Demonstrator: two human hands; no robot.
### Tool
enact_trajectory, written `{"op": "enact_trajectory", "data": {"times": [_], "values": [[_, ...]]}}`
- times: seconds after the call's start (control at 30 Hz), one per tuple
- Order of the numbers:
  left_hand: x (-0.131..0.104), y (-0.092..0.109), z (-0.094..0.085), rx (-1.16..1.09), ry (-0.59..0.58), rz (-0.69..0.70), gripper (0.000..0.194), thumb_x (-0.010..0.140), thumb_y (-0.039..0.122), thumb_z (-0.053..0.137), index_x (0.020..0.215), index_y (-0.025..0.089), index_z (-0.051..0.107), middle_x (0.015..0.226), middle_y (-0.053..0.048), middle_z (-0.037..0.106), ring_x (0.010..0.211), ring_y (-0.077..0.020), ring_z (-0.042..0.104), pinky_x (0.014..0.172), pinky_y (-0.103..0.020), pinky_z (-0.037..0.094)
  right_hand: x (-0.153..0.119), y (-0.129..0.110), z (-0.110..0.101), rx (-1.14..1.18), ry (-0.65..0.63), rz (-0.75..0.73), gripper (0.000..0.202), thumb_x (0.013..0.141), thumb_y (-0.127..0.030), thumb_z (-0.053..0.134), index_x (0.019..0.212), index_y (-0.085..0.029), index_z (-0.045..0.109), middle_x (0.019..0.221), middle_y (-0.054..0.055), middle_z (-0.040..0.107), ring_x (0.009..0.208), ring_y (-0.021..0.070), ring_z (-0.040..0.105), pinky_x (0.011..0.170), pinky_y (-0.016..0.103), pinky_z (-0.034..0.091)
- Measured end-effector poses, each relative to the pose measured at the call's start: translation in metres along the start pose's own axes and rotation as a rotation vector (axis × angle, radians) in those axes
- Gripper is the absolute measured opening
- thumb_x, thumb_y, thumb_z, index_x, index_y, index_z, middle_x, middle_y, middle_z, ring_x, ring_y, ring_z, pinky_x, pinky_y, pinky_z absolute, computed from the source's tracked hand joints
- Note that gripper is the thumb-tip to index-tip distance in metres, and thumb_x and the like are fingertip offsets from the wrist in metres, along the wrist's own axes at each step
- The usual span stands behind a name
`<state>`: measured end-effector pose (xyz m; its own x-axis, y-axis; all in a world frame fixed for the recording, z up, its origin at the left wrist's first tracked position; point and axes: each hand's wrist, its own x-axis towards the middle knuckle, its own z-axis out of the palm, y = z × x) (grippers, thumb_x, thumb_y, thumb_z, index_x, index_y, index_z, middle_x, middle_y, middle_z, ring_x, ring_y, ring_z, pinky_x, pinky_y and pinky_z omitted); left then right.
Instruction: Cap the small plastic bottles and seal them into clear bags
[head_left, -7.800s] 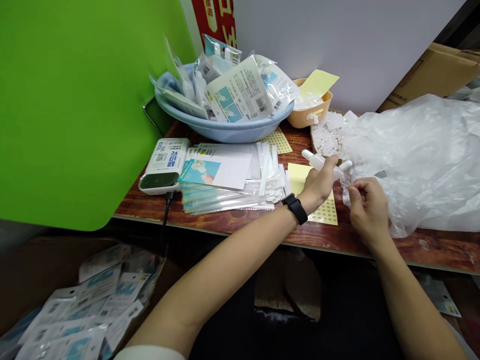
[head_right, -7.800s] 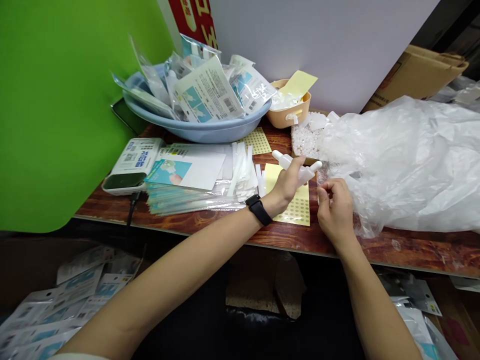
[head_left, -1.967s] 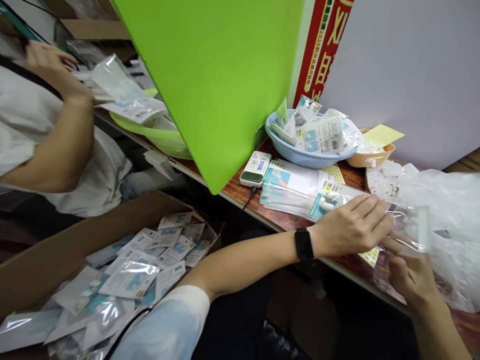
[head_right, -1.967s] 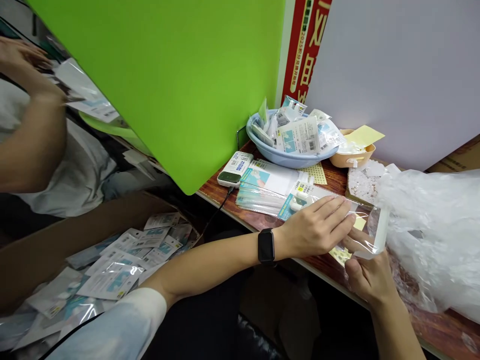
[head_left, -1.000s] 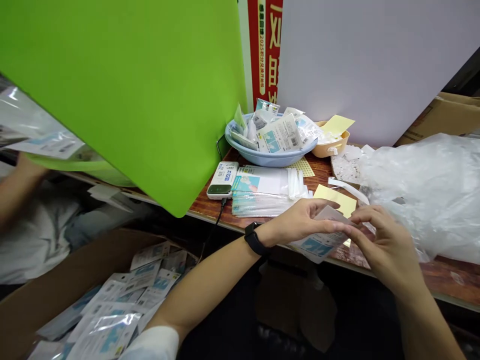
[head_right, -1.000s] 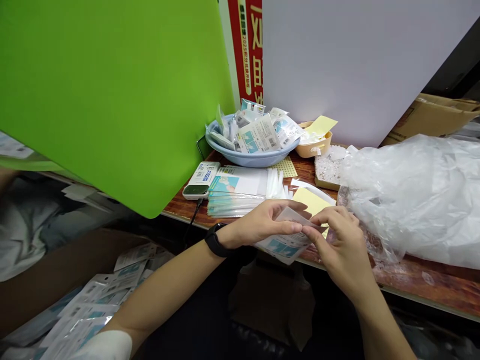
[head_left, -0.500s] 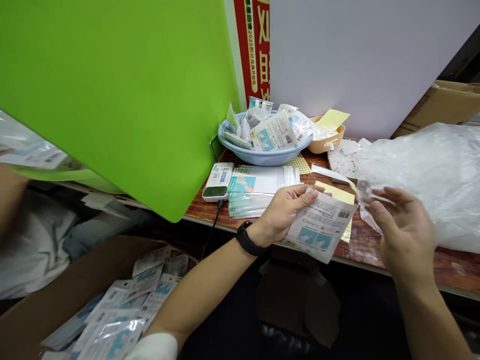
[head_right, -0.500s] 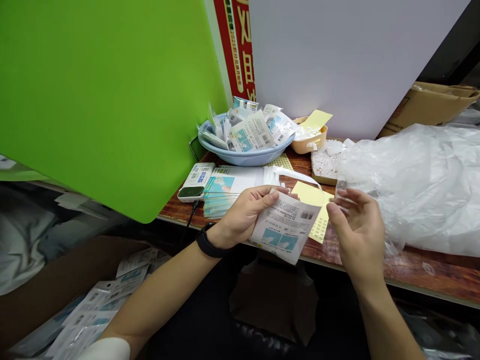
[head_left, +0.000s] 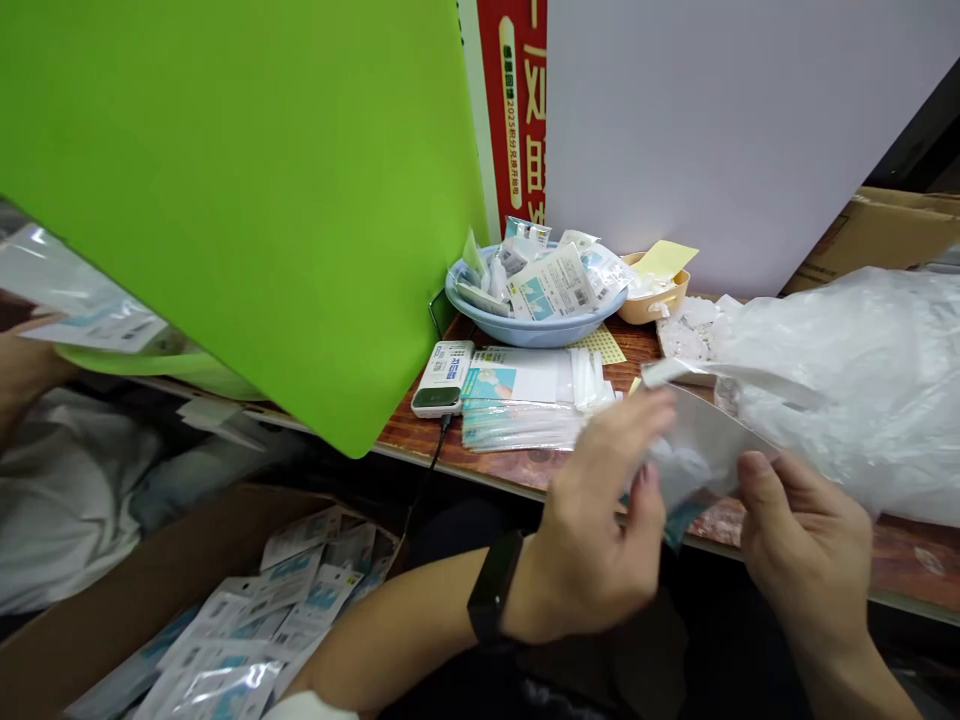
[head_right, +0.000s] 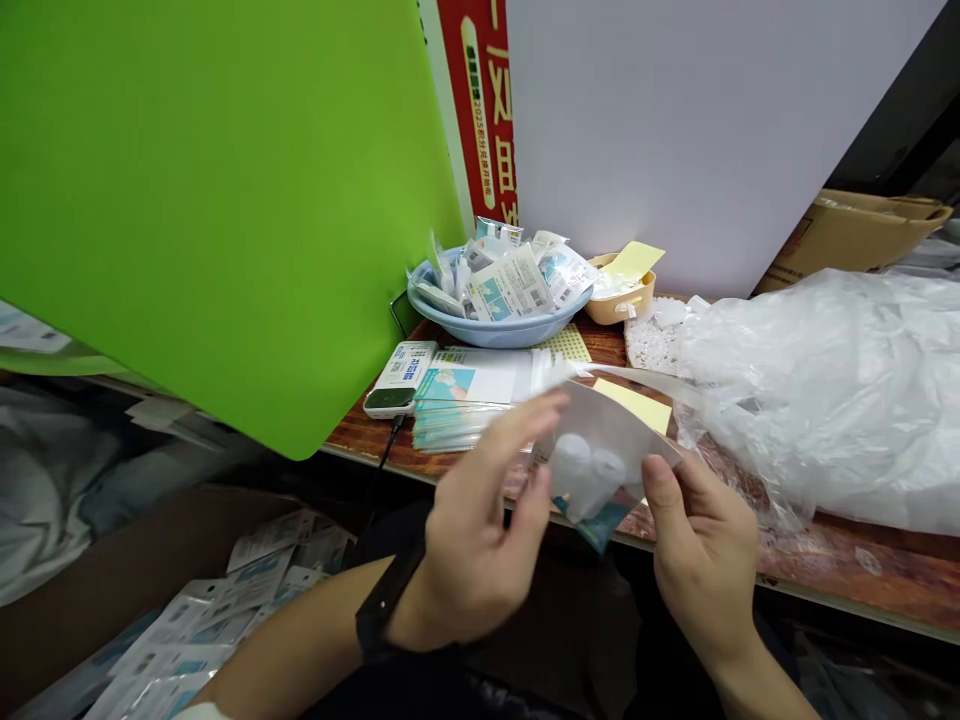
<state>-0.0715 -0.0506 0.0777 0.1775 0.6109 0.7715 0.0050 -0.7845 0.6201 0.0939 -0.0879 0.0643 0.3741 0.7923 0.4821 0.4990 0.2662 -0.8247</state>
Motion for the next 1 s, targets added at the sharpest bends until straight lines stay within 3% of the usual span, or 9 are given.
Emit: {"op": "enact_trajectory", "data": {"times": [0.07, 0.13, 0.23, 0.33, 0.5, 0.67, 0.8, 0.9, 1.0], "values": [[0.009, -0.012, -0.003, -0.078, 0.133, -0.24, 0.045, 0.086, 0.014, 0.062, 0.131, 0.021, 0.058, 0.136, -0.01, 0.06, 0.13, -0.0253, 0.053, 0.111, -0.04, 0.042, 0.005, 0.007, 0.0, 0.084, -0.061, 0.067, 0.027, 0.089, -0.044, 0.064, 0.096, -0.021, 0.076, 0.084, 0.003, 0.075, 0.076, 0.0207, 0.07, 0.066, 0.028, 0.054], [0.019, -0.023, -0.004, -0.293, 0.081, -0.462, 0.035, 0.087, 0.027, 0.066, 0.12, 0.019, 0.065, 0.121, -0.01, 0.069, 0.114, -0.0245, 0.064, 0.098, -0.036, 0.051, 0.009, 0.013, 0.003, 0.191, -0.114, 0.132, 0.028, 0.088, -0.044, 0.065, 0.099, -0.021, 0.075, 0.087, 0.004, 0.075, 0.079, 0.0207, 0.07, 0.07, 0.029, 0.055], [0.029, -0.029, -0.004, -0.529, 0.022, -0.623, 0.025, 0.082, 0.038, 0.072, 0.097, 0.017, 0.074, 0.095, -0.007, 0.074, 0.088, -0.0192, 0.068, 0.076, -0.027, 0.054, 0.012, 0.018, 0.006, 0.346, -0.18, 0.206, 0.032, 0.087, -0.043, 0.067, 0.109, -0.021, 0.072, 0.094, 0.006, 0.075, 0.082, 0.0217, 0.07, 0.071, 0.031, 0.056], [0.033, -0.029, -0.006, -0.575, 0.104, -0.699, 0.026, 0.072, 0.039, 0.081, 0.086, 0.018, 0.076, 0.086, -0.004, 0.074, 0.079, -0.0152, 0.065, 0.072, -0.025, 0.05, 0.014, 0.022, 0.008, 0.476, -0.23, 0.246, 0.034, 0.086, -0.041, 0.068, 0.116, -0.023, 0.07, 0.101, 0.007, 0.075, 0.086, 0.0228, 0.071, 0.072, 0.033, 0.058], [0.032, -0.037, -0.007, -0.605, 0.12, -0.804, 0.026, 0.066, 0.039, 0.084, 0.079, 0.017, 0.078, 0.081, -0.004, 0.074, 0.071, -0.0137, 0.061, 0.067, -0.025, 0.047, 0.014, 0.027, 0.014, 0.525, -0.272, 0.276, 0.032, 0.089, -0.04, 0.066, 0.115, -0.022, 0.07, 0.106, 0.008, 0.074, 0.095, 0.0247, 0.071, 0.082, 0.038, 0.059], [0.029, -0.049, -0.003, -0.658, 0.211, -0.832, 0.026, 0.063, 0.039, 0.085, 0.072, 0.016, 0.077, 0.072, -0.003, 0.072, 0.064, -0.0115, 0.058, 0.062, -0.024, 0.046, 0.016, 0.032, 0.019, 0.428, -0.215, 0.257, 0.032, 0.088, -0.046, 0.065, 0.103, -0.02, 0.074, 0.096, 0.008, 0.076, 0.09, 0.0249, 0.072, 0.081, 0.039, 0.059], [0.031, -0.047, 0.0, -0.749, 0.315, -0.869, 0.021, 0.06, 0.031, 0.087, 0.069, 0.015, 0.077, 0.071, -0.002, 0.072, 0.066, -0.0118, 0.061, 0.067, -0.024, 0.048, 0.023, 0.034, 0.017, 0.408, -0.133, 0.198, 0.024, 0.082, -0.044, 0.072, 0.092, -0.023, 0.077, 0.087, 0.004, 0.074, 0.087, 0.0239, 0.07, 0.079, 0.036, 0.058], [0.033, -0.043, 0.001, -0.794, 0.344, -0.919, 0.015, 0.061, 0.024, 0.085, 0.065, 0.014, 0.075, 0.069, -0.002, 0.071, 0.066, -0.0108, 0.061, 0.071, -0.023, 0.048, 0.026, 0.028, 0.014, 0.476, -0.138, 0.23, 0.019, 0.077, -0.041, 0.078, 0.081, -0.023, 0.077, 0.065, 0.001, 0.066, 0.064, 0.0158, 0.064, 0.055, 0.026, 0.054], [0.032, -0.04, 0.0, -0.785, 0.31, -0.906, 0.015, 0.064, 0.025, 0.082, 0.064, 0.014, 0.073, 0.067, -0.001, 0.069, 0.065, -0.01, 0.059, 0.07, -0.023, 0.047, 0.024, 0.021, 0.013, 0.553, -0.202, 0.358, 0.022, 0.076, -0.042, 0.078, 0.083, -0.021, 0.077, 0.043, -0.004, 0.052, 0.035, 0.0079, 0.044, 0.031, 0.019, 0.034]]}}
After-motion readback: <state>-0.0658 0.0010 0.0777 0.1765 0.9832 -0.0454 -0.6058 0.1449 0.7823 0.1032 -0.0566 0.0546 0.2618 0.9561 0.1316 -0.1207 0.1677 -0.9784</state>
